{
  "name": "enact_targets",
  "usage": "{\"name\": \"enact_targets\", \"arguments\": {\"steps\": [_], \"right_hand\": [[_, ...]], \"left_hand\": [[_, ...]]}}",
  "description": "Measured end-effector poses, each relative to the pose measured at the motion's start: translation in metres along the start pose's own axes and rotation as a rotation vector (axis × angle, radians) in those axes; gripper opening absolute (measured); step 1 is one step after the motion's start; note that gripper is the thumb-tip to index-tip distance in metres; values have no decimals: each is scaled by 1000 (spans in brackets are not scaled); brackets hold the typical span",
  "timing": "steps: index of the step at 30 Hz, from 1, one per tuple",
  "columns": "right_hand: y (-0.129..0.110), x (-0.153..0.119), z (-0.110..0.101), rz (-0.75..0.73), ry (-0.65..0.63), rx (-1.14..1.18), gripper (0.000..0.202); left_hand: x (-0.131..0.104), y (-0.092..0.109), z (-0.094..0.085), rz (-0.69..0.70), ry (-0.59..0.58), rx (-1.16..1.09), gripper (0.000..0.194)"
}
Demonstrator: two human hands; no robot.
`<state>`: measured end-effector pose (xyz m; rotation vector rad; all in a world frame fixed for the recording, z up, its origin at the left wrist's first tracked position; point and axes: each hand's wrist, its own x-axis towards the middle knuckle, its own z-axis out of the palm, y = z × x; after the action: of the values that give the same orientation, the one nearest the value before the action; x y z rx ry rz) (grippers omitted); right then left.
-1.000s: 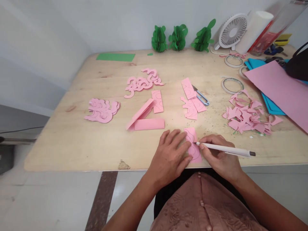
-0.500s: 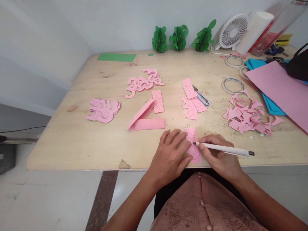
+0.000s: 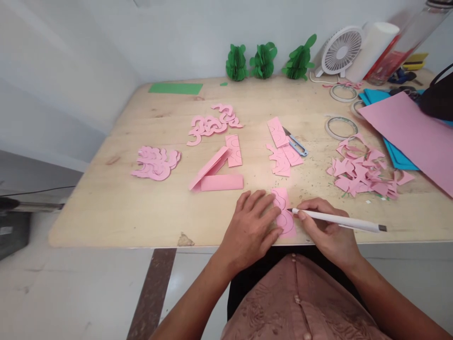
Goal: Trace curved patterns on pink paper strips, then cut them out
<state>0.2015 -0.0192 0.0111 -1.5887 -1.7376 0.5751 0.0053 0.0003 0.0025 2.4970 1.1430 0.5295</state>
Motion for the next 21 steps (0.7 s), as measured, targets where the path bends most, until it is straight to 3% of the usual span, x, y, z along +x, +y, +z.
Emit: {"name": "enact_targets", "arguments": {"steps": [10,21], "right_hand": [[-3,-8,6,-291,-34,-92,14],[4,-10,9,-514,50,-176,28]], "left_hand": [[-1,0,0,1,-16,-12,24],[-1,0,1,16,1,19,26]]}}
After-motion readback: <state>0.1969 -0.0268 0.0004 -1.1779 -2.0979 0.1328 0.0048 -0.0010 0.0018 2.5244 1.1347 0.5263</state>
